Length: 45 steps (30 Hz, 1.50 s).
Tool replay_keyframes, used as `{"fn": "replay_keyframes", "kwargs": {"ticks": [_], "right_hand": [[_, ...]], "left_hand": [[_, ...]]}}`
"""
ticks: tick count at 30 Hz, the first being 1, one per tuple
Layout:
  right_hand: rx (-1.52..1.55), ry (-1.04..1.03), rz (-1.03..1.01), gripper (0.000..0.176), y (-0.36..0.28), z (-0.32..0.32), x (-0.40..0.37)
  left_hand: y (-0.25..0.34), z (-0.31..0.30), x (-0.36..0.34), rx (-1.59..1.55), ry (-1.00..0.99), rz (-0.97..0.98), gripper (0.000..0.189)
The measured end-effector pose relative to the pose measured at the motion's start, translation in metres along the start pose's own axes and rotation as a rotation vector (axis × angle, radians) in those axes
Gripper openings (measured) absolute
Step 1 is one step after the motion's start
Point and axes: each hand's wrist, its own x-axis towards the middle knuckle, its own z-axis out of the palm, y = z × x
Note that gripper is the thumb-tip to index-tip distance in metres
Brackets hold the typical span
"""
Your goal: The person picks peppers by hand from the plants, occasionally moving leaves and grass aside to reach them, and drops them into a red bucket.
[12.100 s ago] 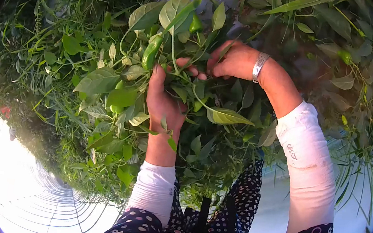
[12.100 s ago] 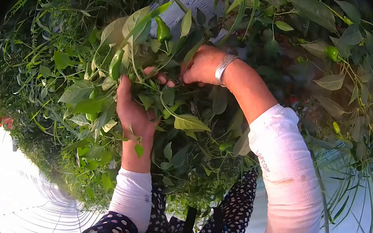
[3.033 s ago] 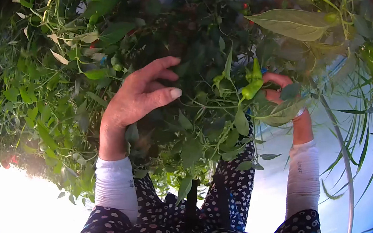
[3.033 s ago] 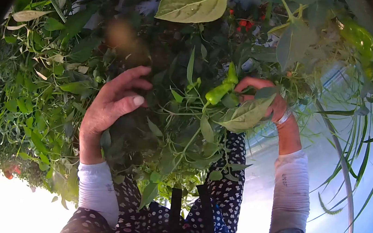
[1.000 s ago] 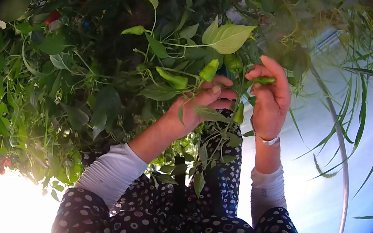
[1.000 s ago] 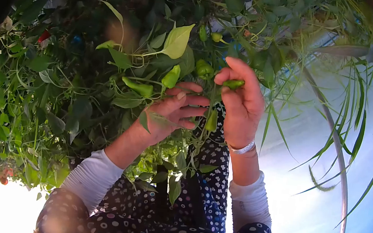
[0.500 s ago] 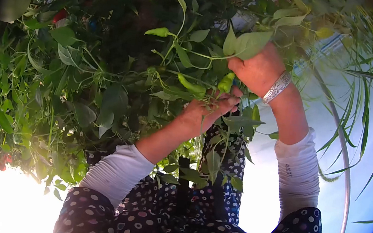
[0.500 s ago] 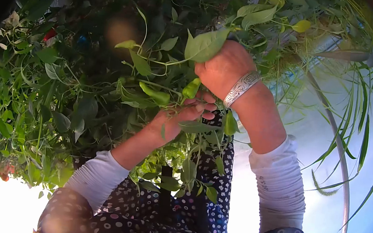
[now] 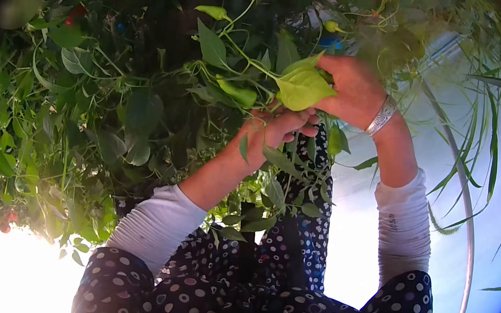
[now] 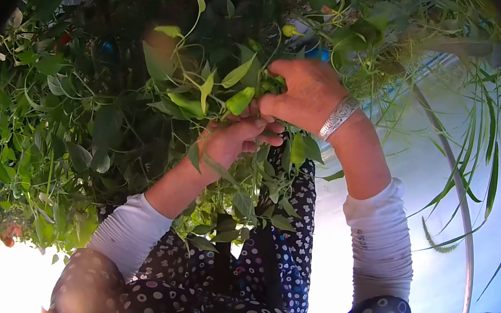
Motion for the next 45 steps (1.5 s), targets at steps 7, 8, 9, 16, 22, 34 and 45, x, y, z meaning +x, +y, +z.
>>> {"fn": "replay_keyframes", "kwargs": {"ticks": [7,8,9,16,22,34,45], "right_hand": [[0.183,-0.069,-0.003,0.035,0.01,-0.011,-0.003],[0.183,-0.067,-0.004,0.035,0.01,-0.009,-0.006],[0.232,0.017,-0.013,0.037,0.01,-0.006,-0.01],[0.425,0.203,-0.107,0.059,0.015,0.015,-0.034],[0.525,0.29,-0.068,0.058,0.008,0.023,-0.039],[0.182,0.241,-0.096,0.036,0.008,0.015,-0.035],[0.769,0.343,-0.117,0.021,0.004,0.029,-0.055]], "left_hand": [[0.007,-0.002,0.002,-0.036,-0.04,-0.015,0.017],[0.007,-0.003,0.001,-0.07,-0.057,-0.01,0.017],[0.008,-0.003,0.001,-0.102,-0.073,-0.006,0.017],[0.003,-0.003,0.002,-0.1,-0.032,-0.074,0.016],[0.006,0.001,0.001,-0.125,-0.036,-0.074,0.017],[0.005,0.001,0.001,0.008,-0.026,0.008,0.017],[0.006,-0.004,0.001,-0.06,-0.068,0.03,0.016]]}}
